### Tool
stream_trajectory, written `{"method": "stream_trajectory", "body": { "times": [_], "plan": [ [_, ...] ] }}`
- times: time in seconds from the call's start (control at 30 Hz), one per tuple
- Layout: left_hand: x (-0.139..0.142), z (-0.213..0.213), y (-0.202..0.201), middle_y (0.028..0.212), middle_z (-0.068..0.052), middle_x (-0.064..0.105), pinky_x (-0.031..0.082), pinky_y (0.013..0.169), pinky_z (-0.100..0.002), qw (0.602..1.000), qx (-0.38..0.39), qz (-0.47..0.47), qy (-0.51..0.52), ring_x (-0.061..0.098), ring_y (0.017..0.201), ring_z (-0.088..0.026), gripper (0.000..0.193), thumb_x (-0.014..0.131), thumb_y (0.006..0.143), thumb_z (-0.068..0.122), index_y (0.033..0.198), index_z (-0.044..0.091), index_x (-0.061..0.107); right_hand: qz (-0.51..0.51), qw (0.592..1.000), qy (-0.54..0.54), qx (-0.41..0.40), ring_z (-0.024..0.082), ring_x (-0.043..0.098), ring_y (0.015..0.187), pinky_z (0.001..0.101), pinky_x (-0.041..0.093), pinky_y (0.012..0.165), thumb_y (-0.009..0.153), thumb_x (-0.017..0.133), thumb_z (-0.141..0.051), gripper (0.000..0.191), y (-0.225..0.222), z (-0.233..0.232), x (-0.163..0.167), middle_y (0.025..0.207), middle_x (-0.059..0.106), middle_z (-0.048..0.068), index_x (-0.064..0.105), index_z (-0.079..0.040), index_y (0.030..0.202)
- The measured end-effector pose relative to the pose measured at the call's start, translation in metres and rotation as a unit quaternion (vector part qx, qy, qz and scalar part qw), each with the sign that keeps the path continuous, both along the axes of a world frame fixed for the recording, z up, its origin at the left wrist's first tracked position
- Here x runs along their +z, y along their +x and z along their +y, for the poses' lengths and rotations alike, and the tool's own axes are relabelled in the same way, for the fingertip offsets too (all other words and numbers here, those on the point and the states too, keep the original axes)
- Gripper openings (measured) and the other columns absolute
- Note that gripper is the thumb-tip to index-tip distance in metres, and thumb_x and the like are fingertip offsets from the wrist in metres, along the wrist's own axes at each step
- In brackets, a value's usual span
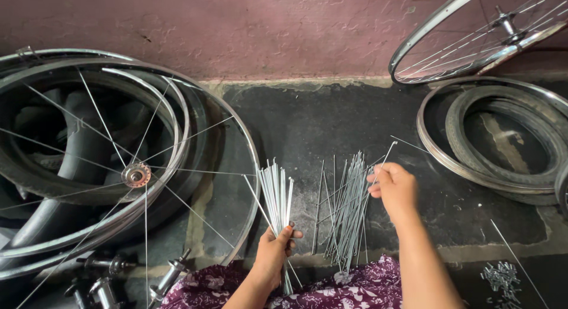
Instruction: The person holds a bundle of bicycle spokes in one hand and sorts them one at a time, placing each spoke onto a growing pile on the work surface, separating them into groups by the bench.
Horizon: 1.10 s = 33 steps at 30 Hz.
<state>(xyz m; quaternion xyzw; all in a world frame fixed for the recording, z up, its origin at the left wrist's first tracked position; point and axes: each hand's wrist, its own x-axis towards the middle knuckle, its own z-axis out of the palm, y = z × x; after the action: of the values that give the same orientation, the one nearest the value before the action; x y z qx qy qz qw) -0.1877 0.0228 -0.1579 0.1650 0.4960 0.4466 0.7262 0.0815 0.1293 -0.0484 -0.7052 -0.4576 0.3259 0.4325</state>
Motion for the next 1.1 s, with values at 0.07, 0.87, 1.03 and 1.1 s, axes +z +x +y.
{"method": "stream_trajectory", "body": {
  "times": [0.07,0.87,1.03,1.1],
  "plan": [
    [0.001,-0.001,0.001,0.091,-0.005,0.077,0.042,0.060,-0.023,1.000,-0.007,-0.001,0.004,0.053,0.068,-0.008,0.018,0.056,0.101,0.017,0.115,0.007,0.062,0.021,0.995,0.081,0.055,0.017,0.074,0.076,0.0281,0.059,0.069,0.097,0.062,-0.010,0.016,-0.009,-0.009,0.004,0.094,0.078,0.010,0.073,-0.002,0.106],
    [0.015,-0.002,0.009,0.098,-0.007,0.077,0.057,0.073,-0.025,0.997,-0.056,-0.047,0.015,0.070,0.083,-0.011,0.019,0.060,0.098,0.004,0.116,0.001,0.064,0.130,0.938,-0.188,0.259,0.012,0.062,0.067,0.0264,0.053,0.063,0.086,0.077,-0.015,0.017,-0.088,-0.026,-0.053,0.079,0.072,0.005,0.074,0.000,0.093],
    [0.016,-0.001,0.010,0.098,-0.007,0.077,0.056,0.072,-0.024,0.998,-0.046,-0.051,0.002,0.069,0.082,-0.011,0.020,0.059,0.098,0.005,0.117,0.004,0.064,0.151,0.938,-0.201,0.240,0.011,0.064,0.067,0.0245,0.054,0.062,0.088,0.076,-0.014,0.013,-0.080,-0.024,-0.058,0.075,0.071,0.004,0.073,-0.001,0.085],
    [0.017,-0.002,0.009,0.098,-0.007,0.077,0.057,0.073,-0.025,0.998,-0.032,-0.057,-0.004,0.069,0.083,-0.011,0.020,0.058,0.098,0.004,0.117,0.004,0.064,0.158,0.937,-0.200,0.240,0.011,0.064,0.067,0.0246,0.054,0.062,0.088,0.076,-0.015,0.015,-0.078,-0.023,-0.060,0.076,0.072,0.005,0.073,0.000,0.085]
  ]
}}
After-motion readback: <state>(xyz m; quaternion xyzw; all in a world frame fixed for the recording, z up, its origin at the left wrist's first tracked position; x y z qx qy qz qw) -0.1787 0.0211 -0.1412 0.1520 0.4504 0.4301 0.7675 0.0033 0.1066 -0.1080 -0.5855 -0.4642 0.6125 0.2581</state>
